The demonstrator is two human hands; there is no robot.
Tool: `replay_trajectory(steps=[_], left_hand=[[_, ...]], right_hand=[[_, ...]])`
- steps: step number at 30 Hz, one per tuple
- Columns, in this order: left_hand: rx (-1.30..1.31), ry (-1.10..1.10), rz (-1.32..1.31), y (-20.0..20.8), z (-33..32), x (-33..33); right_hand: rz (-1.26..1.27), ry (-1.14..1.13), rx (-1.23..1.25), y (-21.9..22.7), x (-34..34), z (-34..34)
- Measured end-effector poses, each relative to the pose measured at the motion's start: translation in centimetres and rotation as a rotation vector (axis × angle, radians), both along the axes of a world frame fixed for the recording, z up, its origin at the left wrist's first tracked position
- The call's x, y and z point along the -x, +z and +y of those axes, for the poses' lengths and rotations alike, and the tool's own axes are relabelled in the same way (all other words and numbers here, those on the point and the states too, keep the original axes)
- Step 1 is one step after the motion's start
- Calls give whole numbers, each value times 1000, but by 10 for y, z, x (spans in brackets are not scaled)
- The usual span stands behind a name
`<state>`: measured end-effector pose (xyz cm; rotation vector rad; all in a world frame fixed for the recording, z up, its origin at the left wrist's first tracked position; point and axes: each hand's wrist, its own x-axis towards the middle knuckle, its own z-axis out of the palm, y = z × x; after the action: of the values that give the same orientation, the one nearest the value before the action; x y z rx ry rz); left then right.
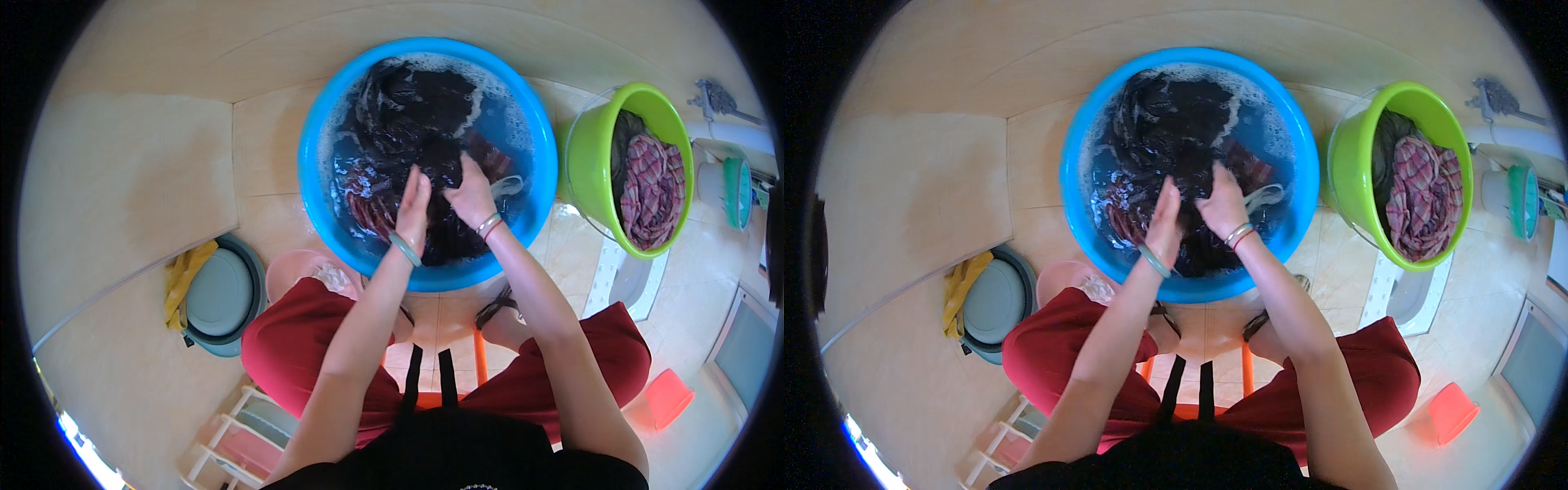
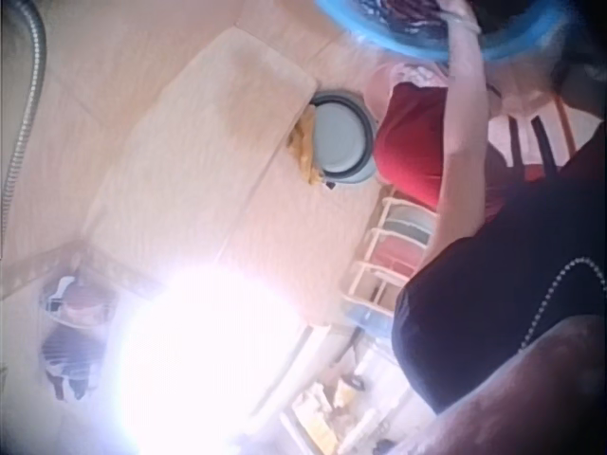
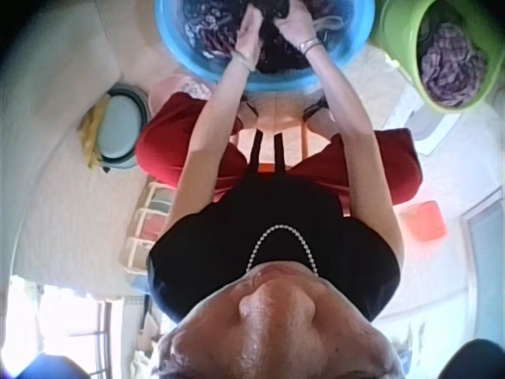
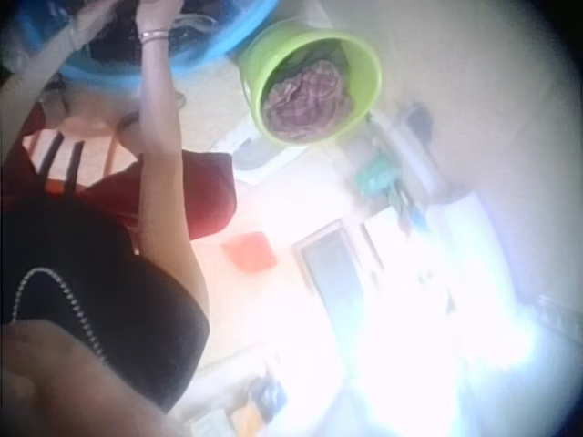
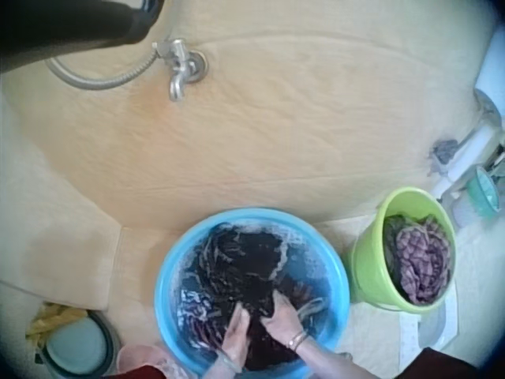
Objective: The person hand washes several pieces of clothing in a blue basin filled with soapy water. They scrub and rinse each item individually, then transfer the washed clothes into a green bucket beside them. The person also washes a small sock and places it in a nearby laundry basket.
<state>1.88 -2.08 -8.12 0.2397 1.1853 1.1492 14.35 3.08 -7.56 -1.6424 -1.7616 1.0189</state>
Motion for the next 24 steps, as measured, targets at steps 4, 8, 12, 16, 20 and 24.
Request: replay_trajectory(steps=[4,8,12,16,20,24], left_hand=[[101,-63,-319,13,29,24],[125,-67,-557,84,50,32],[130,-49,-1114,83,50,39],[64,-285,-1329,53,55,54],[136,-292,-847,82,62,43],[-365,-51,308,82,48,23]], right_hand=[[115,186,-181,68,11,-23],[136,403,-389,125,21,-40],[53,588,-593,153,26,-41],[51,580,-640,168,43,-43],[67,377,-659,159,54,-38],[152,180,-667,150,63,-32]])
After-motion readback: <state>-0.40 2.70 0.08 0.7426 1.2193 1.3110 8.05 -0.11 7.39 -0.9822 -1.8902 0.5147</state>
